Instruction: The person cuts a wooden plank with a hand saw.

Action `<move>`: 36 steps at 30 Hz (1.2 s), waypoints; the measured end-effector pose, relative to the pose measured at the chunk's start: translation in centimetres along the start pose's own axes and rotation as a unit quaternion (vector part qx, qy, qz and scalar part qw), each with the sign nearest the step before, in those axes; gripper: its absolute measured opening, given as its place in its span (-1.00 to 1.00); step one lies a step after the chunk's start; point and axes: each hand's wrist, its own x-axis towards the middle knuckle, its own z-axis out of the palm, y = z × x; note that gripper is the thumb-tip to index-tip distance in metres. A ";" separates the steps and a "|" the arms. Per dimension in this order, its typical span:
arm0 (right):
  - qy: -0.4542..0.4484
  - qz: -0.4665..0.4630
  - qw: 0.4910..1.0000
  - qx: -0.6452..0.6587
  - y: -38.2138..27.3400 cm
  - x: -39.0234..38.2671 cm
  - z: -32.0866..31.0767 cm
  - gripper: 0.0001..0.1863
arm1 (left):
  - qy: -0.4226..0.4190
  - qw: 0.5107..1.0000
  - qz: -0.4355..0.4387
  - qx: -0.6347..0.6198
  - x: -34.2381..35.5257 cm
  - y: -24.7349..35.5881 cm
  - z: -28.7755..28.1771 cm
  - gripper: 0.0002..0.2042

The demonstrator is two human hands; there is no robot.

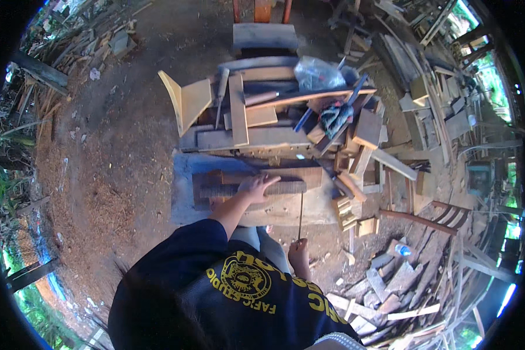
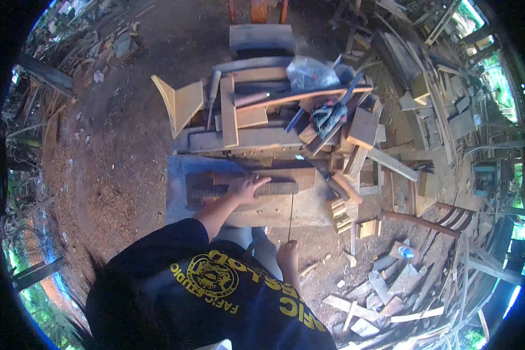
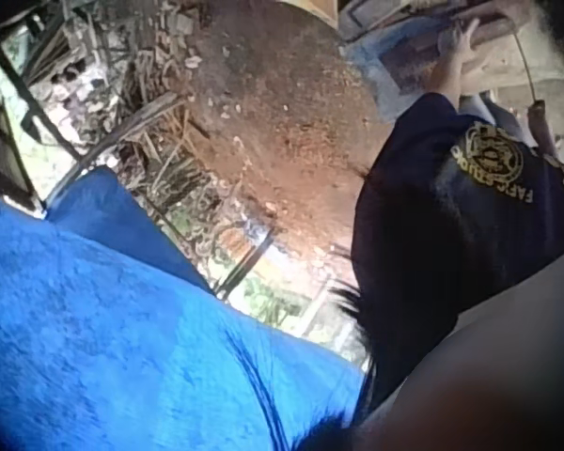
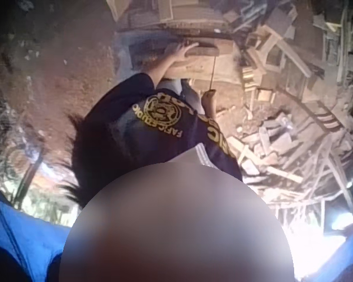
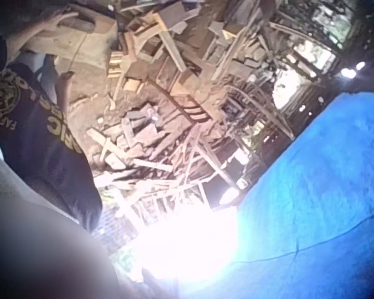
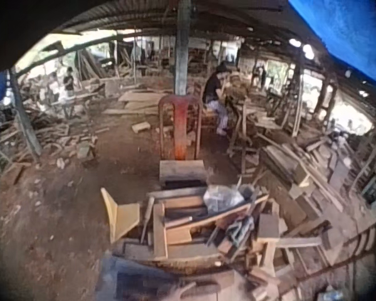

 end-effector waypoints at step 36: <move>0.073 -0.110 0.966 0.222 -15.0 -4.4 -7.0 -0.71 | 0.052 0.997 -0.019 0.049 -6.5 0.5 -5.9 -0.66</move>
